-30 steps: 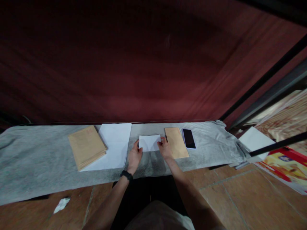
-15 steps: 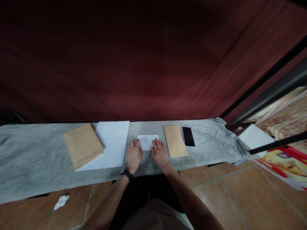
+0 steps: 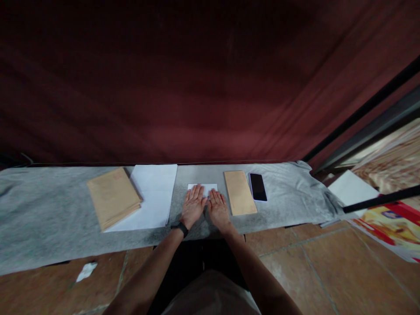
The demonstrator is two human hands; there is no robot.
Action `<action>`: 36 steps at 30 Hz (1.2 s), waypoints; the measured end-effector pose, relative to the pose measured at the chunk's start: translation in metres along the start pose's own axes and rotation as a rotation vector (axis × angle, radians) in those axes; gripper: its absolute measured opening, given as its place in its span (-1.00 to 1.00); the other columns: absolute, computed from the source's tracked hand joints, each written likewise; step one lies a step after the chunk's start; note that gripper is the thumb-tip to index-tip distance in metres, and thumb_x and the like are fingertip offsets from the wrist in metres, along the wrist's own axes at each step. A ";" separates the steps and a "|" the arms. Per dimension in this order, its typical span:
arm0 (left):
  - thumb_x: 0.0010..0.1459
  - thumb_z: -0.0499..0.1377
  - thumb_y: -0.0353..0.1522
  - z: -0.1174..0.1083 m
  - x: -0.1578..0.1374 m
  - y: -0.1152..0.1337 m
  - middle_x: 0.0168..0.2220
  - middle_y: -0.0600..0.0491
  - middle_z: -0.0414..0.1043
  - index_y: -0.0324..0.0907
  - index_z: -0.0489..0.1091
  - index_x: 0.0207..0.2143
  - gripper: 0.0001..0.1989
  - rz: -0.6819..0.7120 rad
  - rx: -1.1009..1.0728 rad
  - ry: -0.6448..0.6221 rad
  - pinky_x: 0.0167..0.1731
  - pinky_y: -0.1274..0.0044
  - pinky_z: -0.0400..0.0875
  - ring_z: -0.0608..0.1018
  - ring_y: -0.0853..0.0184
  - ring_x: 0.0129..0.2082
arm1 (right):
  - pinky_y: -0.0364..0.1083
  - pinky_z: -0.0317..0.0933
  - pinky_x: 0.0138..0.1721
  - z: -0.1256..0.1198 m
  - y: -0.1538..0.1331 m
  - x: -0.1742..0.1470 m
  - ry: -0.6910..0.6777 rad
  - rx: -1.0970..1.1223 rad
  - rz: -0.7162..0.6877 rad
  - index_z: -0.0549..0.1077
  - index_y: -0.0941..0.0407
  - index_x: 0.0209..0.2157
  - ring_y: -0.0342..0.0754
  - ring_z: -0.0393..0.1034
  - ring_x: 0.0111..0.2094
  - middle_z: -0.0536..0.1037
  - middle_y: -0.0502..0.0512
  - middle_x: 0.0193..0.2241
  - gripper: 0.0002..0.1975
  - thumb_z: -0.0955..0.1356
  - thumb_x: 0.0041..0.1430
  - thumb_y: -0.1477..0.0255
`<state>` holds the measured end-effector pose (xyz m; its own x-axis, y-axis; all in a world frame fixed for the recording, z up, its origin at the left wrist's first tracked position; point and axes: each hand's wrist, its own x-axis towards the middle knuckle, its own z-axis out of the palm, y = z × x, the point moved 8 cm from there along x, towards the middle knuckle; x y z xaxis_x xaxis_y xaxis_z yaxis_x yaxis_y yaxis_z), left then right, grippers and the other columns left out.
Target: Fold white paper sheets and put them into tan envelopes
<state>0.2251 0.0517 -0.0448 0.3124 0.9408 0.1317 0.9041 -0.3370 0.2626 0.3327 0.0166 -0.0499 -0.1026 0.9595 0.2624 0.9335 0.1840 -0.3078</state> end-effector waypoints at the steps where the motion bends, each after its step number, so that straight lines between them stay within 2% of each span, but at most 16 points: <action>1: 0.39 -0.15 -0.22 0.000 -0.002 -0.004 0.40 -0.12 0.04 -0.25 0.07 0.38 -0.42 -0.018 0.018 0.003 0.37 0.22 -0.12 0.02 0.18 0.43 | 0.12 -0.03 0.34 0.001 0.002 0.002 0.004 0.010 0.013 0.20 0.21 0.33 0.05 0.09 0.35 0.26 0.25 0.31 -0.50 0.13 0.42 0.42; 10: 0.40 -0.17 -0.20 0.002 -0.006 -0.009 0.42 -0.18 -0.02 -0.30 0.03 0.38 -0.40 -0.029 0.097 0.016 0.37 0.21 -0.10 0.01 0.15 0.43 | 0.14 -0.04 0.33 -0.003 0.015 0.033 0.014 -0.015 0.057 0.19 0.30 0.32 0.09 0.08 0.35 0.25 0.35 0.30 -0.49 0.13 0.44 0.39; 14: 0.40 -0.16 -0.22 0.003 -0.006 -0.009 0.41 -0.15 0.00 -0.27 0.05 0.38 -0.42 -0.037 0.102 0.011 0.37 0.22 -0.10 0.00 0.16 0.43 | 0.15 -0.07 0.34 -0.006 0.004 0.019 0.045 -0.012 0.036 0.22 0.28 0.31 0.09 0.09 0.35 0.26 0.32 0.31 -0.50 0.11 0.45 0.38; 17: 0.39 -0.14 -0.25 0.003 -0.005 -0.009 0.41 -0.13 0.02 -0.24 0.06 0.38 -0.43 -0.059 0.098 0.009 0.37 0.19 -0.12 0.00 0.17 0.43 | 0.14 -0.06 0.34 -0.001 -0.009 -0.002 0.017 0.004 -0.039 0.24 0.19 0.31 0.08 0.07 0.36 0.23 0.24 0.32 -0.51 0.14 0.44 0.35; 20: 0.38 -0.14 -0.27 0.003 -0.003 -0.003 0.41 -0.16 0.03 -0.26 0.08 0.37 -0.44 -0.078 0.102 0.016 0.37 0.14 -0.17 0.01 0.12 0.43 | 0.14 -0.06 0.34 0.002 -0.012 -0.014 -0.009 -0.008 -0.047 0.22 0.18 0.32 0.08 0.04 0.37 0.20 0.24 0.34 -0.51 0.15 0.43 0.37; 26: 0.37 -0.16 -0.33 0.005 0.003 0.013 0.40 -0.04 0.08 -0.16 0.12 0.36 -0.46 0.007 0.034 -0.003 0.37 0.21 -0.12 0.02 0.18 0.43 | 0.12 -0.08 0.35 0.001 -0.009 -0.012 -0.025 -0.004 -0.024 0.24 0.19 0.31 0.05 0.08 0.36 0.25 0.22 0.32 -0.51 0.14 0.41 0.44; 36: 0.39 -0.13 -0.20 0.003 -0.002 0.002 0.43 -0.10 -0.04 -0.20 0.10 0.37 -0.43 0.028 0.052 -0.011 0.38 0.22 -0.15 0.00 0.16 0.43 | 0.15 -0.05 0.32 -0.006 0.004 -0.005 0.033 -0.009 0.021 0.21 0.23 0.32 0.11 0.10 0.34 0.24 0.27 0.32 -0.49 0.12 0.44 0.35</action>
<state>0.2275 0.0491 -0.0469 0.3411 0.9313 0.1277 0.9088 -0.3615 0.2086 0.3390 0.0118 -0.0470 -0.0715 0.9555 0.2863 0.9383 0.1618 -0.3055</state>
